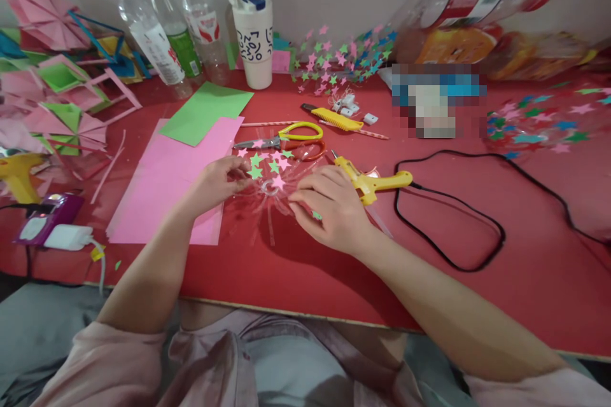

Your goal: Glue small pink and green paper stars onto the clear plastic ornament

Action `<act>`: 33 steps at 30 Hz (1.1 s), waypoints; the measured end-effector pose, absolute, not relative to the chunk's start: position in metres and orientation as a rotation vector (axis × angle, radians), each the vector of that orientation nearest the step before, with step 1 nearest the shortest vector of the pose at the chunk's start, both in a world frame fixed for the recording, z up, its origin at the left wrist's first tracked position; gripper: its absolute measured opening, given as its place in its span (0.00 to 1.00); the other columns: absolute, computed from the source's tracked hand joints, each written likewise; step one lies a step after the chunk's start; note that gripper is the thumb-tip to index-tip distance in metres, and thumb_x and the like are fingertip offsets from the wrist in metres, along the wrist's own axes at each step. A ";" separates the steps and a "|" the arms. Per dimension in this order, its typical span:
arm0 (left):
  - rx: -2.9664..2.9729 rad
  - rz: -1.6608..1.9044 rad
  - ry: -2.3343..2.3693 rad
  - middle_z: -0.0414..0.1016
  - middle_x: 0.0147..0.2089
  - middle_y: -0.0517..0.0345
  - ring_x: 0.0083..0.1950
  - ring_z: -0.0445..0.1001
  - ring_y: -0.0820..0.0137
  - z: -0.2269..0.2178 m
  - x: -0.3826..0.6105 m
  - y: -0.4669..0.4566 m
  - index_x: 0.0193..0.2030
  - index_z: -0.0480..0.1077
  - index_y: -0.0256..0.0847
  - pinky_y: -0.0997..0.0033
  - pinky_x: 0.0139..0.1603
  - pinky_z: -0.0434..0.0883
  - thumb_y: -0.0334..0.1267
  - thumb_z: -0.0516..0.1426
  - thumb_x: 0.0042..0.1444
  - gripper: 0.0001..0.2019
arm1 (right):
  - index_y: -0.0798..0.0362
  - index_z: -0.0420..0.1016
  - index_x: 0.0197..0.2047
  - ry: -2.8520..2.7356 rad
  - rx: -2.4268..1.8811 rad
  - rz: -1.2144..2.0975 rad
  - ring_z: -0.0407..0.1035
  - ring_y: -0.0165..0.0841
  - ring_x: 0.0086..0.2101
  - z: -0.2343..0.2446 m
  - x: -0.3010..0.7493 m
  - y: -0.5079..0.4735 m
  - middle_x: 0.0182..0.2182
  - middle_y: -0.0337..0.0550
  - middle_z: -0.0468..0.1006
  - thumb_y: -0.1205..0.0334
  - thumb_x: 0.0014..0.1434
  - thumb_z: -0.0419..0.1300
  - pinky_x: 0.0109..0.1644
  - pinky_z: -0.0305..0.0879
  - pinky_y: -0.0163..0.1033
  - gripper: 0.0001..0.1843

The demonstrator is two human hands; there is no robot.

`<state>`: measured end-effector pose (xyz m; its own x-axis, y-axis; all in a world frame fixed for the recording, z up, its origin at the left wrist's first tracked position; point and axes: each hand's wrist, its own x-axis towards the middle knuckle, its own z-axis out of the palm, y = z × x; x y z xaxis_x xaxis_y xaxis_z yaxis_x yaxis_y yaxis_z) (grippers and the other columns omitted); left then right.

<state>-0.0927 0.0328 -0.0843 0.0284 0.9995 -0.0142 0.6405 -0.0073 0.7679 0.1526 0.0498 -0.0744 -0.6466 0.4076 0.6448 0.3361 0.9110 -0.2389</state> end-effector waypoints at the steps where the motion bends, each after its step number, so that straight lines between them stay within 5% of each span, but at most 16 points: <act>1: 1.709 0.781 1.671 0.76 0.36 0.57 0.37 0.73 0.69 -0.083 -0.093 0.032 0.34 0.71 0.40 0.70 0.38 0.71 0.43 0.59 0.50 0.09 | 0.52 0.72 0.32 -2.311 -0.517 0.117 0.64 0.33 0.33 -0.073 0.153 0.050 0.30 0.41 0.75 0.67 0.58 0.58 0.41 0.61 0.43 0.04; 22: 1.670 1.082 1.712 0.76 0.32 0.57 0.36 0.74 0.71 -0.058 -0.098 0.024 0.31 0.72 0.40 0.69 0.41 0.71 0.40 0.58 0.52 0.06 | 0.48 0.74 0.33 -2.101 -0.732 0.100 0.70 0.33 0.32 -0.044 0.178 0.063 0.31 0.41 0.75 0.67 0.60 0.55 0.37 0.67 0.40 0.07; 27: 1.421 1.278 1.786 0.75 0.32 0.58 0.33 0.74 0.73 -0.061 -0.104 0.032 0.30 0.70 0.39 0.71 0.37 0.71 0.37 0.55 0.53 0.06 | 0.51 0.74 0.36 -2.066 -0.977 0.306 0.69 0.31 0.32 -0.048 0.179 0.071 0.34 0.42 0.75 0.66 0.59 0.55 0.36 0.67 0.38 0.06; 33: 1.134 1.102 1.758 0.72 0.32 0.59 0.34 0.74 0.71 -0.076 -0.113 0.042 0.30 0.69 0.38 0.71 0.35 0.71 0.33 0.56 0.47 0.02 | 0.52 0.72 0.38 -2.070 -1.173 0.551 0.69 0.31 0.32 -0.051 0.177 0.074 0.35 0.43 0.75 0.57 0.63 0.51 0.35 0.63 0.37 0.10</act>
<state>-0.1127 0.0421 -0.0761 -0.3191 0.9376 -0.1384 0.2843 0.2340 0.9297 0.1766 0.0742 -0.0512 -0.3581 0.8640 0.3540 0.5735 0.5027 -0.6468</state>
